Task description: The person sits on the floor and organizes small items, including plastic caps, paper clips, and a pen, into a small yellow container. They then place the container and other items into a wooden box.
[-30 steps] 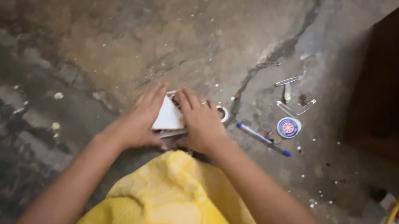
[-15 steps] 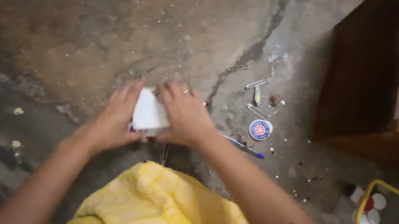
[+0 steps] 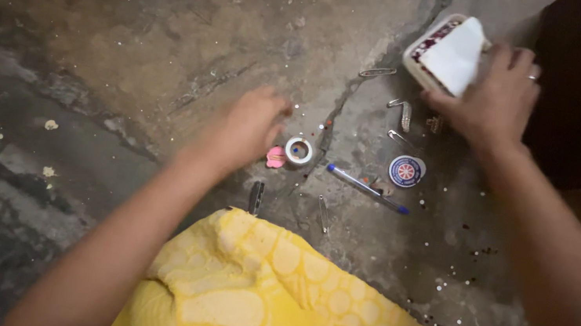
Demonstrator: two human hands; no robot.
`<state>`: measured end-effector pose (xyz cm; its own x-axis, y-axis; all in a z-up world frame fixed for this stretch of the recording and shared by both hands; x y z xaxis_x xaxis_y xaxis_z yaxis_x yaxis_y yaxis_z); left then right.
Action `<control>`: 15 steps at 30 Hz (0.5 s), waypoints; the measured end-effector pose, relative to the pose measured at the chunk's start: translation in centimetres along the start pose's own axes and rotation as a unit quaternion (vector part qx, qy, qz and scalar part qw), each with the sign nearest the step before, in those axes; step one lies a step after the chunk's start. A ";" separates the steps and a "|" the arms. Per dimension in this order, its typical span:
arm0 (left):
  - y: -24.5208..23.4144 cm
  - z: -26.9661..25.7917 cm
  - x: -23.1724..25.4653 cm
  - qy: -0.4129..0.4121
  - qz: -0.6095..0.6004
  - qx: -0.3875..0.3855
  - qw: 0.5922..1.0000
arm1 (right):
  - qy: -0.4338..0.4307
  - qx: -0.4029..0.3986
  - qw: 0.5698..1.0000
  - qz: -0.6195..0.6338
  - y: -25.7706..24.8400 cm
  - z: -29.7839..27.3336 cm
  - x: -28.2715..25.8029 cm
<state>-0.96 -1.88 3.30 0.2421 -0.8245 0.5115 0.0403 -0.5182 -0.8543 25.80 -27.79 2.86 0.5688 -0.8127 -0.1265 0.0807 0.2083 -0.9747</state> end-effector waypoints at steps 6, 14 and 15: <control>1.0 -1.7 2.4 0.029 -0.016 0.001 0.999 | 0.043 -0.053 0.998 -0.008 4.6 1.5 4.5; 2.2 -1.1 2.6 0.091 -0.005 0.002 0.996 | -0.052 0.051 0.994 0.084 0.9 -1.9 0.5; 2.3 -1.1 2.5 0.088 -0.012 0.003 0.996 | -0.079 0.064 0.989 0.103 -0.2 -3.7 -1.0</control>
<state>-1.30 -5.40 2.73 0.0668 -0.8397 0.5390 0.0507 -0.5366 -0.8423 22.19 -28.99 2.52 0.7036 -0.6532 -0.2798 0.0475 0.4361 -0.8986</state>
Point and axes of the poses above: each hand's wrist, its own z-axis towards the middle knuckle, its own y-axis out of the palm, x = y × z, the point moved 2 cm from there along z, towards the middle knuckle
